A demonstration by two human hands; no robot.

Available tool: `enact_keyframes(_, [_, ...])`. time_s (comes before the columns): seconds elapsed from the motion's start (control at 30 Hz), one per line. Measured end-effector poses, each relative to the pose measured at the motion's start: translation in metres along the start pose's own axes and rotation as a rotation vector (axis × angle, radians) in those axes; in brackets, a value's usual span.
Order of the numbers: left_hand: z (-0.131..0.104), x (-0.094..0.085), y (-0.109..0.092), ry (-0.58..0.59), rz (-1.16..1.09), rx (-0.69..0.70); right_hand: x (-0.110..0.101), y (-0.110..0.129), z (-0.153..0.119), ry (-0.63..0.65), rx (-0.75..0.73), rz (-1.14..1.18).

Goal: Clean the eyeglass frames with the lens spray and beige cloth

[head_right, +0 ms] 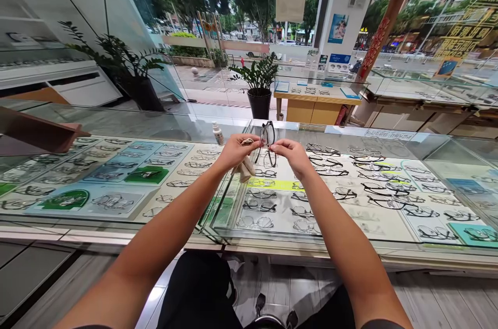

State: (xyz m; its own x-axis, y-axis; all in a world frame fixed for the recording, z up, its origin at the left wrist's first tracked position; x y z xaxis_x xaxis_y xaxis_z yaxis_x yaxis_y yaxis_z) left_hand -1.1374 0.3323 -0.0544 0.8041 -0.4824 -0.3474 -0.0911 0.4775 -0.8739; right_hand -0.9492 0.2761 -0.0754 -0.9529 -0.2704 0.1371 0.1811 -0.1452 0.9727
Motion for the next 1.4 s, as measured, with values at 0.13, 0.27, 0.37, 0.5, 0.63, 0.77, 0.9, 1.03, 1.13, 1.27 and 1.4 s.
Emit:
enact_keyframes(0.13, [-0.004, -0.025, -0.008, -0.185, 0.300, 0.122, -0.010, 0.003, -0.001, 0.025, 0.035, 0.007])
enact_keyframes(0.27, [-0.010, -0.038, -0.017, -0.283, 0.605, 0.172, -0.015, 0.002, -0.002, 0.069, 0.113, -0.070])
enact_keyframes(0.37, [-0.014, -0.038, -0.023, -0.313, 0.707, 0.159, -0.013, 0.003, -0.003, 0.071, 0.110, -0.054])
enact_keyframes(0.5, [-0.023, -0.032, -0.039, -0.466, 0.795, 0.256, -0.012, 0.007, -0.004, 0.021, 0.053, 0.094])
enact_keyframes(0.63, [-0.022, -0.005, -0.045, -0.341, 0.853, 0.405, -0.013, 0.008, -0.004, -0.007, 0.036, 0.220])
enact_keyframes(0.77, [-0.020, 0.025, -0.040, -0.103, 0.842, 0.523, -0.006, 0.008, -0.004, 0.047, 0.046, 0.261])
enact_keyframes(0.9, [-0.020, 0.028, -0.040, -0.084, 0.811, 0.499, 0.000, 0.008, -0.005, 0.082, 0.049, 0.298])
enact_keyframes(1.03, [-0.018, 0.021, -0.042, -0.110, 0.782, 0.410, 0.004, 0.007, -0.006, 0.104, 0.048, 0.313])
enact_keyframes(1.13, [-0.017, 0.020, -0.042, -0.101, 0.775, 0.383, 0.003, 0.004, -0.005, 0.111, 0.049, 0.291])
enact_keyframes(1.27, [-0.016, 0.023, -0.036, -0.063, 0.792, 0.357, -0.001, 0.002, -0.004, 0.086, 0.041, 0.262])
enact_keyframes(1.4, [-0.014, 0.018, -0.029, -0.078, 0.796, 0.301, -0.008, 0.007, -0.004, 0.032, -0.022, 0.292])
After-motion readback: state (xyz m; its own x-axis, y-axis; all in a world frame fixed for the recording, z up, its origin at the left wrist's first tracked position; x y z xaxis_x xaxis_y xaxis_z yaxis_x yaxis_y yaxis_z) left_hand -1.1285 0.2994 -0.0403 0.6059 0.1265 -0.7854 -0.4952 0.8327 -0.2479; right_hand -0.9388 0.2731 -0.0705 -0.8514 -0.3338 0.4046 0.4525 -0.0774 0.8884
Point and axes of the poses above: each hand's wrist, its own z-axis towards the middle knuckle, its own x-axis out of the palm, y = z × x, the point moved 7 cm from there along z, towards the middle knuckle, and after that the axes turned 14 degrees about y, right-handed, at the moved point
